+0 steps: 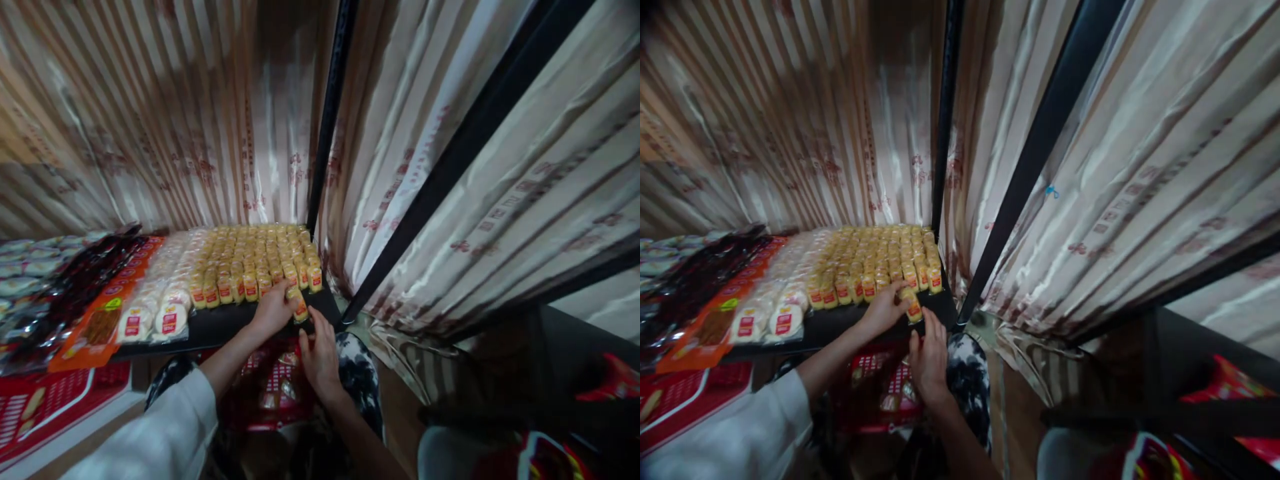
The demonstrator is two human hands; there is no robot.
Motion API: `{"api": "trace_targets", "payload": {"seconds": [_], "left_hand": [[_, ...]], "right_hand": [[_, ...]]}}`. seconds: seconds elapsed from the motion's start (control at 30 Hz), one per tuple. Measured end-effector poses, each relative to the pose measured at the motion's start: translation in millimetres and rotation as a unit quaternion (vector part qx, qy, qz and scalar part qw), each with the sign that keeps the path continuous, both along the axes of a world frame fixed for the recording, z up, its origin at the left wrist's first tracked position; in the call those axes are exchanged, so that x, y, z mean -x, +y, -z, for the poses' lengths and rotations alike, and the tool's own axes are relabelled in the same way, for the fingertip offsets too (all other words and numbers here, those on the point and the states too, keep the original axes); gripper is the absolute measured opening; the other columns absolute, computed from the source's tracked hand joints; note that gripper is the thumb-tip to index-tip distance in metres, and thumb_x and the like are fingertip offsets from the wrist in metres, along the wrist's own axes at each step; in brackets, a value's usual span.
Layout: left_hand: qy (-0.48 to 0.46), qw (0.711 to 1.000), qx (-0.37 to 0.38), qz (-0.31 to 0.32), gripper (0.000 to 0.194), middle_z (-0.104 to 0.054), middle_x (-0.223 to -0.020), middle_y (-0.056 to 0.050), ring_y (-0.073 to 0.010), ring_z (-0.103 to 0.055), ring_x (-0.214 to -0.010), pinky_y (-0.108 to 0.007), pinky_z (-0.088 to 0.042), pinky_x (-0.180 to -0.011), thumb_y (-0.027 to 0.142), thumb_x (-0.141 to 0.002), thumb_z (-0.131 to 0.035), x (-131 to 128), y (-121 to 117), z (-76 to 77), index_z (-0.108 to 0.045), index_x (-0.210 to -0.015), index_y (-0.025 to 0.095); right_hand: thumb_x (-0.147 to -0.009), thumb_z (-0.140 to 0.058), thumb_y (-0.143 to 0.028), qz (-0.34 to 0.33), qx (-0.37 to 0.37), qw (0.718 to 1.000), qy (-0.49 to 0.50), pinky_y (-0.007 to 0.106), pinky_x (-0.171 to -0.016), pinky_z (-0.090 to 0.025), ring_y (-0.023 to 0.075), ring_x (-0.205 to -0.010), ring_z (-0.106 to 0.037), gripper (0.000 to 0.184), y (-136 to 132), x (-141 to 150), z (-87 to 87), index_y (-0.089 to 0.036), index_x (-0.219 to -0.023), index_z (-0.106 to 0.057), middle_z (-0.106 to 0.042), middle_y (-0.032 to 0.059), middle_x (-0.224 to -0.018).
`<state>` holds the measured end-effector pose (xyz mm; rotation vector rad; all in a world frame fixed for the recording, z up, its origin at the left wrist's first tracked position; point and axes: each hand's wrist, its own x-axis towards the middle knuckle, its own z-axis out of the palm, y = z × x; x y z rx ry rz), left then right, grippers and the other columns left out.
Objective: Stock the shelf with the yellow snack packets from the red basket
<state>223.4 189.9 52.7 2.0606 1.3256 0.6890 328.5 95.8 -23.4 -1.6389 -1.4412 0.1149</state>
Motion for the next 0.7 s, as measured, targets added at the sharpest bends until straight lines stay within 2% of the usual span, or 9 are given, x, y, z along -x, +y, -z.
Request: {"api": "trace_targets", "payload": {"seconds": [0.23,0.37,0.57,0.7], "left_hand": [[0.083,0.994,-0.067,0.026,0.035,-0.064,-0.111,-0.007,-0.0193,-0.060,-0.100,-0.030,-0.045,-0.088,0.021,-0.079,-0.053,-29.1,17.5,-3.9,-0.055,-0.114,0.018],[0.101,0.991,-0.079,0.029,0.036,-0.064,-0.110,-0.007,-0.0198,-0.060,-0.100,-0.031,-0.046,-0.089,0.020,-0.081,-0.052,-37.6,25.9,-3.2,-0.054,-0.116,0.018],[0.116,0.986,-0.111,0.053,0.033,-0.060,-0.113,-0.008,-0.0194,-0.058,-0.103,-0.031,-0.046,-0.090,0.018,-0.082,-0.050,-48.2,33.0,3.0,-0.053,-0.115,0.016],[0.155,0.979,-0.120,0.049,0.032,-0.058,-0.110,-0.009,-0.0196,-0.060,-0.096,-0.031,-0.048,-0.085,0.019,-0.084,-0.049,-54.2,34.4,3.7,-0.053,-0.116,0.016]], "right_hand": [[-0.083,-0.040,-0.016,-0.015,-0.001,0.998,0.059,0.041,-0.093,-0.048,0.0224,-0.120,-0.045,0.046,16.8,-13.5,6.4,-0.015,-0.128,-0.045,-0.048,0.0137,-0.128],[-0.083,-0.041,-0.018,0.004,-0.015,0.995,0.100,0.038,-0.085,-0.053,0.0227,-0.120,-0.045,0.045,29.1,-22.6,8.7,-0.016,-0.127,-0.047,-0.043,0.0146,-0.133],[-0.083,-0.040,-0.020,0.018,-0.012,0.993,0.118,0.038,-0.088,-0.053,0.0230,-0.122,-0.043,0.044,43.6,-34.4,11.1,-0.011,-0.126,-0.047,-0.038,0.0175,-0.136],[-0.084,-0.039,-0.019,0.019,-0.020,0.992,0.125,0.036,-0.088,-0.053,0.0216,-0.124,-0.042,0.044,50.7,-36.5,10.1,-0.011,-0.127,-0.045,-0.037,0.0170,-0.138]]}}
